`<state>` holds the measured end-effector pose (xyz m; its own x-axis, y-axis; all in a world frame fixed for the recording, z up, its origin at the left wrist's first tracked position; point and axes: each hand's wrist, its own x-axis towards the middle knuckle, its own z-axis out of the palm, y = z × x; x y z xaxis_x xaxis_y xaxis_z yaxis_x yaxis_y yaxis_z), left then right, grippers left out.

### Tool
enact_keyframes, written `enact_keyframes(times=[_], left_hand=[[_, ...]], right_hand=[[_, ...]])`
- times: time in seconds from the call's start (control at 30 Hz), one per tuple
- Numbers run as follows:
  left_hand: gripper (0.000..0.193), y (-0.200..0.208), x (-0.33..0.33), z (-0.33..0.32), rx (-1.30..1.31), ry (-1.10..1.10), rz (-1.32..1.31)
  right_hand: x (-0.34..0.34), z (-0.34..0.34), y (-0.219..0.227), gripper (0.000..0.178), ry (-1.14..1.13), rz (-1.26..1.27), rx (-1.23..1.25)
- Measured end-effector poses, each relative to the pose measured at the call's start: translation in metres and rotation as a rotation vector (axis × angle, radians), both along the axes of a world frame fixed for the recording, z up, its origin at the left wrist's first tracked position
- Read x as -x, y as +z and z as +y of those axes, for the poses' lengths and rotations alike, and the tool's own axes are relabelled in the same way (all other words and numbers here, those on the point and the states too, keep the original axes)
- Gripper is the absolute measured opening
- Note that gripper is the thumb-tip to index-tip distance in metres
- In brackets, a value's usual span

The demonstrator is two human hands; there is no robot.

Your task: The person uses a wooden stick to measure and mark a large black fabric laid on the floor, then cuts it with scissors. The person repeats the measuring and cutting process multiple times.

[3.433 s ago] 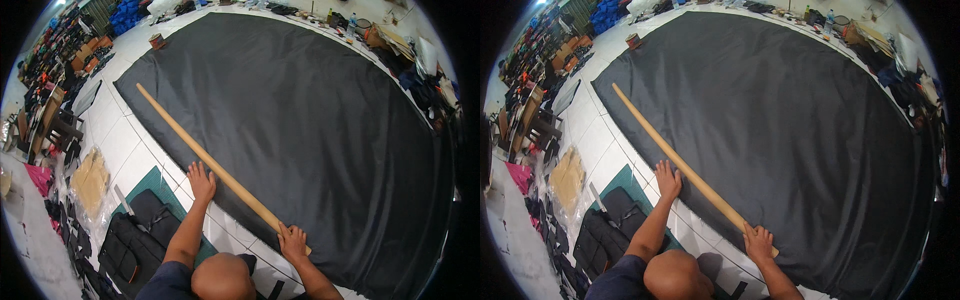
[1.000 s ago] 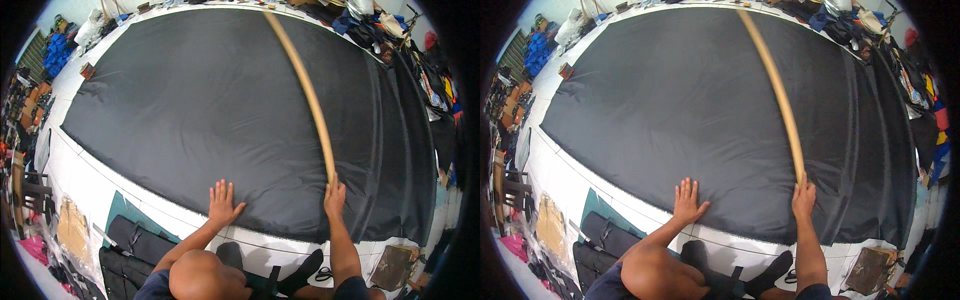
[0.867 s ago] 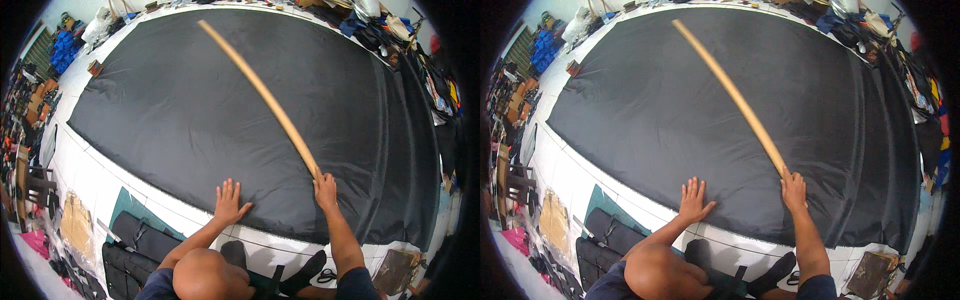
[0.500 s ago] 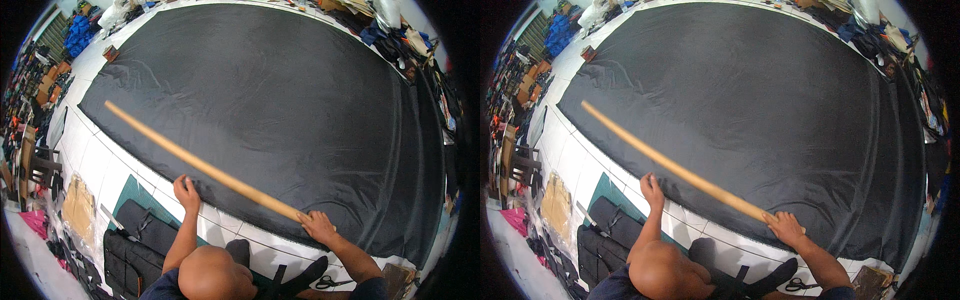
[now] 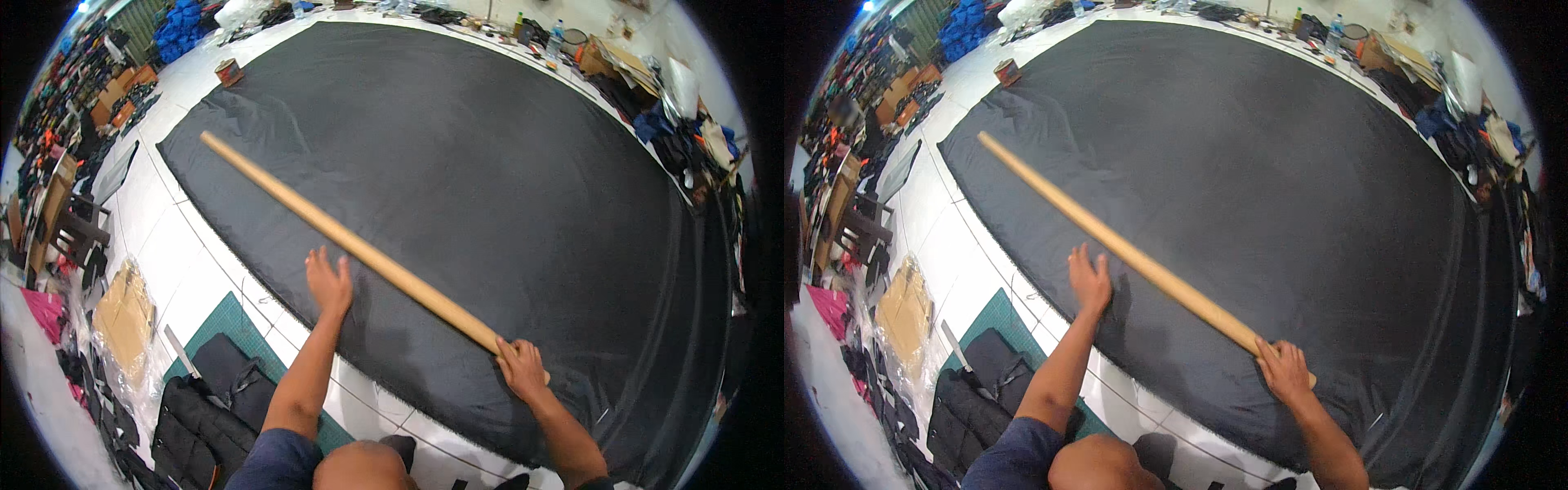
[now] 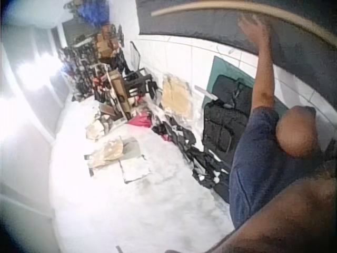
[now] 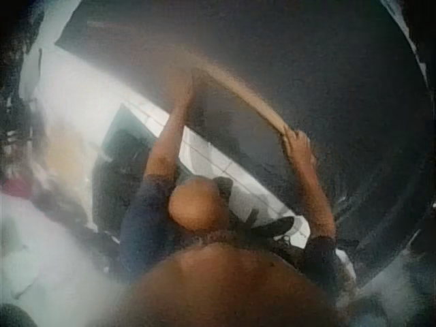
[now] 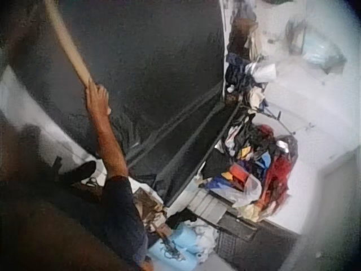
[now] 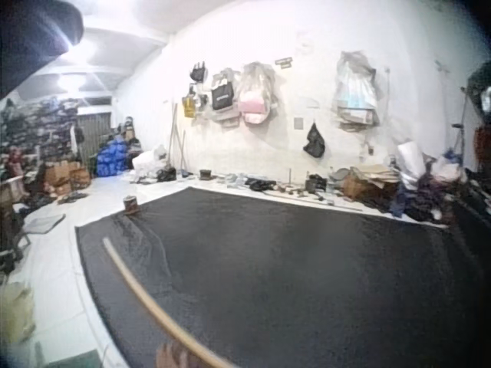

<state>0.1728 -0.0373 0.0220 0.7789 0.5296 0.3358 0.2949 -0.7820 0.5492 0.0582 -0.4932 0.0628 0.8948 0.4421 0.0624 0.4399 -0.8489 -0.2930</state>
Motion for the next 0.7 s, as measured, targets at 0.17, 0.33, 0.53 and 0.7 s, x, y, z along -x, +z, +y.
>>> enact_keyframes(times=[0.17, 0.33, 0.53, 0.7], left_hand=[[0.078, -0.014, -0.048, -0.025, -0.155, -0.044, 0.347], [0.078, -0.01, -0.046, -0.023, -0.144, -0.045, 0.374], [0.074, -0.006, -0.047, -0.018, -0.093, -0.019, 0.385], [0.075, 0.003, -0.055, -0.02, -0.061, -0.043, 0.419]], right_hand=[[-0.129, 0.066, -0.022, 0.055, -0.168, -0.044, 0.113], [-0.25, 0.113, -0.03, 0.054, -0.287, -0.075, 0.151], [-0.371, 0.142, -0.016, 0.051, -0.454, 0.049, 0.158], [-0.468, 0.164, 0.008, 0.05, -0.519, 0.095, 0.115]])
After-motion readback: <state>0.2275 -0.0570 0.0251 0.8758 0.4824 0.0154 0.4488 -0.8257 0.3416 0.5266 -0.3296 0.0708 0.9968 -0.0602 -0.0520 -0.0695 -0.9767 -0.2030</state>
